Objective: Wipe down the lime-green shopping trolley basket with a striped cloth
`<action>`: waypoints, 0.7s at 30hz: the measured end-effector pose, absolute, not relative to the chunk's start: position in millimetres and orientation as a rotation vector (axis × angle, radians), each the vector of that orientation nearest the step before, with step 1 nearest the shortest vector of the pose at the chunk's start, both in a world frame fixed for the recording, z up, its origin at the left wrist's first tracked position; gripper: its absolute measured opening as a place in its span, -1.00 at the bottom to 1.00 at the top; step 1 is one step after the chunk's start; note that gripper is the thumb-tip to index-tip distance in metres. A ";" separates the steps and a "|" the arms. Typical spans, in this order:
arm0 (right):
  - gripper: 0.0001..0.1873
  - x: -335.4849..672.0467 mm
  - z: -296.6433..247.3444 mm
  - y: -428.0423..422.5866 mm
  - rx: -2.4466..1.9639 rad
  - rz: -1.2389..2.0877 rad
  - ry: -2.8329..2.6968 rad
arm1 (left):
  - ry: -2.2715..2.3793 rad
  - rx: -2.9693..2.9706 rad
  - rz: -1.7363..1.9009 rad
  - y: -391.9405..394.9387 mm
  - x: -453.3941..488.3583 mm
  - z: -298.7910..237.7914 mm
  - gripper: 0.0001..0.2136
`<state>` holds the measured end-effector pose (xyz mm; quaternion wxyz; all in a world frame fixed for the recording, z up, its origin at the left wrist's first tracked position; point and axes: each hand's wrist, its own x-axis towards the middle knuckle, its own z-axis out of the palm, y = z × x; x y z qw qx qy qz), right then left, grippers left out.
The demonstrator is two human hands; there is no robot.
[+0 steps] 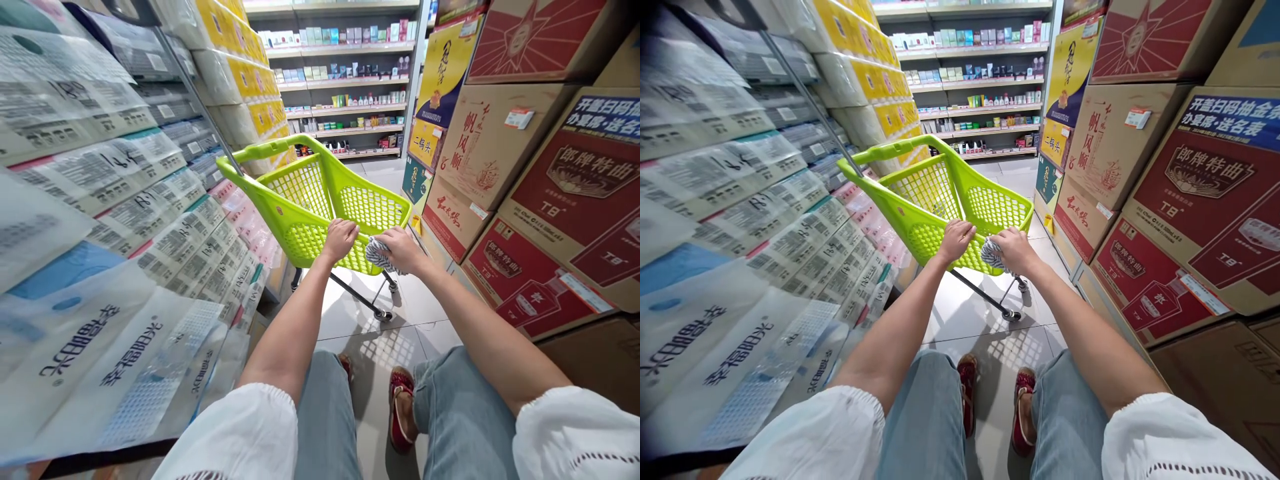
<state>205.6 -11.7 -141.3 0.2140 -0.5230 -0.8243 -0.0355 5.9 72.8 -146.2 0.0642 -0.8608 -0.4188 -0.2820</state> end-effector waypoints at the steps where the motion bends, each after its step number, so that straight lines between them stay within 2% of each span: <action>1: -0.62 200.7 -140.4 -14.3 -1.444 -0.108 -2.291 | -1.248 -2.602 -0.847 72.3 1.8 -145.4 -0.66; 9: -0.60 203.4 -128.1 -18.1 -1.145 0.171 -2.209 | -1.142 -2.614 -0.922 37.9 -1.3 -142.1 -0.71; 12: -0.63 204.1 -129.4 -21.9 -1.251 0.089 -2.028 | -1.187 -2.610 -0.928 23.5 13.3 -153.6 -0.69; 17: -0.64 172.0 -147.9 -32.2 -1.549 -0.167 -1.870 | -1.296 -2.489 -1.024 16.3 26.4 -171.8 -0.81; 21: -0.63 177.9 -157.9 -23.5 -1.556 -0.220 -1.885 | -1.225 -2.510 -1.062 16.5 22.7 -173.1 -0.74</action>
